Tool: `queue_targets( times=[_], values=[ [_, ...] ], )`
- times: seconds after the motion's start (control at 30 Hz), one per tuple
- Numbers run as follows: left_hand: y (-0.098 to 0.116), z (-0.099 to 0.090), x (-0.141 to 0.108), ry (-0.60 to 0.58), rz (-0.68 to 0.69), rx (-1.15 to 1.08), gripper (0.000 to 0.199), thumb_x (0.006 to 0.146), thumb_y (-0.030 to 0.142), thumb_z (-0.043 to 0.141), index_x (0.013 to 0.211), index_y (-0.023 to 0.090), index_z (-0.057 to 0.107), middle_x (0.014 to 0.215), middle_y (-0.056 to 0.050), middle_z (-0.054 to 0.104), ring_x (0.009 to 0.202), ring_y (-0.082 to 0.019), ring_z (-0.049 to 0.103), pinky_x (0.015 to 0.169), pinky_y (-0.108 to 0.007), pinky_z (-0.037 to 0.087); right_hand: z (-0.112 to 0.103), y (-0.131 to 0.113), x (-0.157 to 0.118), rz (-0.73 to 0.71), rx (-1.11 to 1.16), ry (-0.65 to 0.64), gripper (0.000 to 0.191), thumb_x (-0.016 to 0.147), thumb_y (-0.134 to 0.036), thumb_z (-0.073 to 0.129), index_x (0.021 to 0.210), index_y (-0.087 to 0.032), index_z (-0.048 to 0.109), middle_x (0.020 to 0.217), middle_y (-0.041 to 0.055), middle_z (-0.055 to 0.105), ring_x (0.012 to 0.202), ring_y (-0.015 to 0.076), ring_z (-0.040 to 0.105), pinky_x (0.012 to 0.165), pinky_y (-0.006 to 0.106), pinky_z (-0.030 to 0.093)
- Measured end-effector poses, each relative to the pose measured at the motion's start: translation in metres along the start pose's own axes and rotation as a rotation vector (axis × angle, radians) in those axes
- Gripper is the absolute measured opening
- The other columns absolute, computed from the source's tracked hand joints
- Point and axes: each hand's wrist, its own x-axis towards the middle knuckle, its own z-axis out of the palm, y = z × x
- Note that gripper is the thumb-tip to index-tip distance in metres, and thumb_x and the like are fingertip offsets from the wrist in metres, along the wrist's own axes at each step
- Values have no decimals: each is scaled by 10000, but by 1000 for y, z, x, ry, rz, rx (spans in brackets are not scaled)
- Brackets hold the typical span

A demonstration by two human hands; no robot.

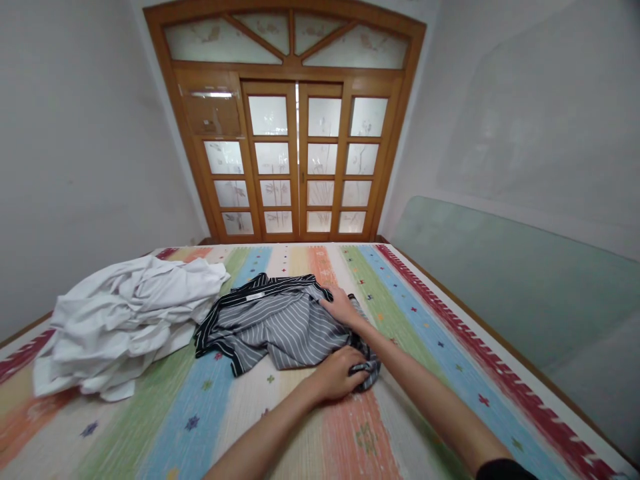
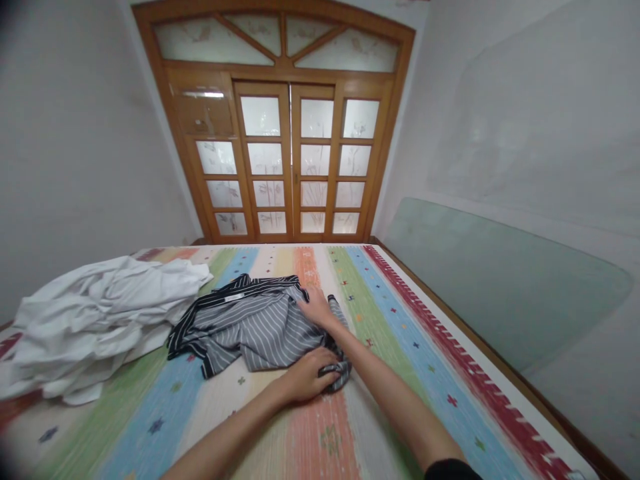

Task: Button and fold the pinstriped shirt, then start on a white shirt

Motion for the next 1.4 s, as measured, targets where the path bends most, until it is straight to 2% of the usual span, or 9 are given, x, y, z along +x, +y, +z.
queue_targets(
  times=[0.17,0.4,0.67,0.83,0.93,1.03,1.2,1.3,1.4],
  values=[
    [2,8,-10,22,32,159,323,893,243,523,1197,174,605,1264,-106,609,1192,-239,529,1028,-372,415,21,-21,20,-23,-186,-130,460,873,-276,519,1323,-192,553,1420,119,479,1332,262,375,1101,408,264],
    [3,8,-11,60,48,246,287,885,246,527,1146,153,605,1181,-99,646,1135,-229,556,1000,-353,438,28,-4,20,83,-373,-224,382,926,-268,463,1291,-204,557,1376,109,537,1285,262,440,1035,370,330],
    [-2,14,-12,112,14,276,205,815,196,556,993,155,648,1071,-110,671,1055,-247,578,926,-387,455,3,33,7,319,-449,-131,428,918,-169,409,1337,-147,497,1351,163,547,1307,286,429,1041,394,330],
    [0,7,-12,152,83,188,232,766,150,562,973,145,667,992,-103,693,978,-231,607,902,-363,474,-20,60,-3,444,-462,-66,472,884,-109,363,1329,-118,524,1305,191,574,1287,312,454,1021,415,357],
    [-6,-16,-14,202,144,98,211,789,167,567,969,151,676,1070,-97,686,1023,-210,604,935,-335,470,-36,76,-11,484,-451,-43,482,843,-82,389,1295,-84,555,1220,223,618,1223,335,515,976,428,397],
    [-26,-59,-21,370,32,104,180,854,216,533,956,176,676,1073,-88,683,1033,-207,598,935,-358,473,-54,92,-18,490,-417,-37,501,799,-65,428,1277,-98,576,1164,212,655,1151,330,573,946,424,425],
    [-85,-130,-46,643,-398,367,272,832,202,509,1074,164,629,1195,-130,634,1169,-278,535,1055,-473,387,-74,112,-20,399,-294,-21,601,733,-53,491,1319,-178,548,1312,84,605,1215,210,544,1012,290,393],
    [-115,-152,-62,647,-645,449,477,796,193,539,1264,102,516,1362,-187,527,1299,-317,445,1107,-480,317,-73,114,-16,386,-191,67,456,814,-173,484,1256,-158,594,1293,86,617,1195,202,559,1013,296,402],
    [-130,-165,-69,613,-845,335,593,805,251,562,1349,62,423,1446,-218,435,1358,-331,382,1124,-459,279,-63,111,-12,400,-168,113,414,894,-292,419,1212,-119,620,1235,125,645,1148,219,588,1000,322,414]
  ],
)
